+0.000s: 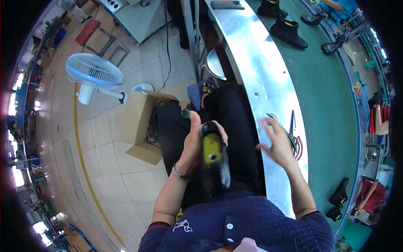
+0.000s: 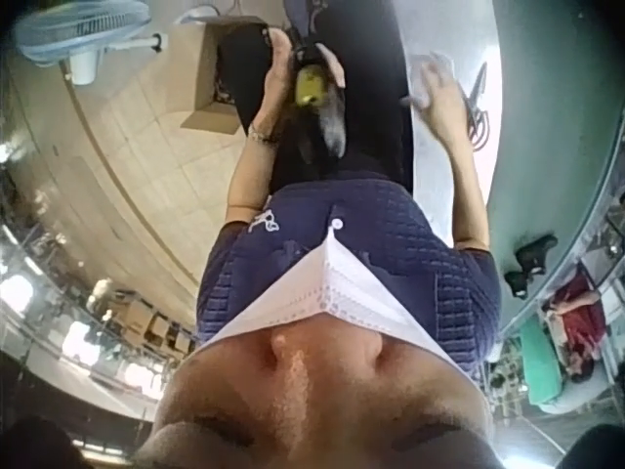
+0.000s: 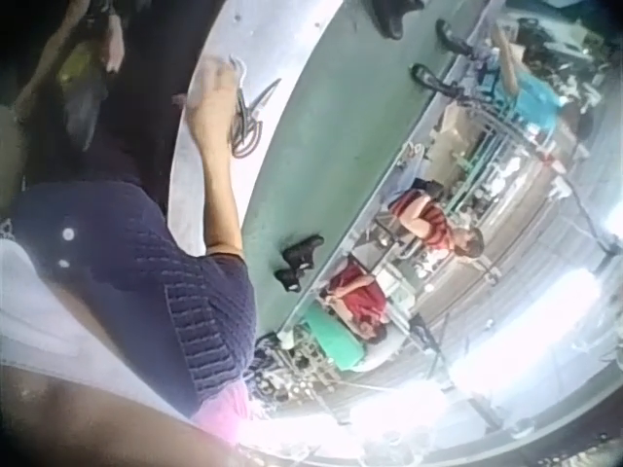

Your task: The recorder is assembling and inspecting shoes on a factory production line, using various hand tools to trim and adjust the shoe components.

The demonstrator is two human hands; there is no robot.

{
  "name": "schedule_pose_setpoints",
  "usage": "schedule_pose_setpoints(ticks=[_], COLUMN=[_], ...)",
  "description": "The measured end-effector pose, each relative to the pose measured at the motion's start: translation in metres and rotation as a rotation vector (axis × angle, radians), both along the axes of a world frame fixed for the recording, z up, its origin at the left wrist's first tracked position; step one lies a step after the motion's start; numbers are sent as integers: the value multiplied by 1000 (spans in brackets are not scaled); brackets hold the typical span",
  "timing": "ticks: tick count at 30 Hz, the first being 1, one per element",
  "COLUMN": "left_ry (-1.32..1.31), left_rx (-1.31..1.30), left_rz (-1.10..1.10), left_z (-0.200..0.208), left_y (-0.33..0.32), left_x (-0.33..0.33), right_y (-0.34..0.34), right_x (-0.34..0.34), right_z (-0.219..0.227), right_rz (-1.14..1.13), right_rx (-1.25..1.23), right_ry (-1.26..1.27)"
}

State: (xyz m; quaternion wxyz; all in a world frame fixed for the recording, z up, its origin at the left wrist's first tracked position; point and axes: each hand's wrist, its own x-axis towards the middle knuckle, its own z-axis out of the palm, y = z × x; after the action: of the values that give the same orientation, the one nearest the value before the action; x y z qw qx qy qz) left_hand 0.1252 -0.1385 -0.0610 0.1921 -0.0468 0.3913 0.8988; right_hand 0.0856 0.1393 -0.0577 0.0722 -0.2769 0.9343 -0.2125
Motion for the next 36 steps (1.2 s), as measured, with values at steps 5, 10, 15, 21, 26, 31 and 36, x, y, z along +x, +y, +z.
schedule_pose_setpoints(ticks=[5,10,15,21,26,31,36], left_ry=[43,-178,-304,-425,-436,-468,-500], left_rx=[876,672,153,58,22,36,-27], left_rz=[-19,292,454,198,159,177,113], left_z=[-26,-12,-39,-86,-108,-112,-120], left_y=[6,-4,-21,-23,-18,-20,-16], left_x=[-9,-18,-6,28,48,41,31], right_y=[-66,-60,-41,40,153,166,122], right_x=[0,6,25,2,-42,-56,-157], right_z=[19,17,25,-9,-41,-22,-32], right_rz=[433,276,-193,-960,-1272,-1161,-785], right_rx=[-478,-499,-607,-781,-694,-115,-479], right_ry=[-403,-531,-635,-280,391,158,207])
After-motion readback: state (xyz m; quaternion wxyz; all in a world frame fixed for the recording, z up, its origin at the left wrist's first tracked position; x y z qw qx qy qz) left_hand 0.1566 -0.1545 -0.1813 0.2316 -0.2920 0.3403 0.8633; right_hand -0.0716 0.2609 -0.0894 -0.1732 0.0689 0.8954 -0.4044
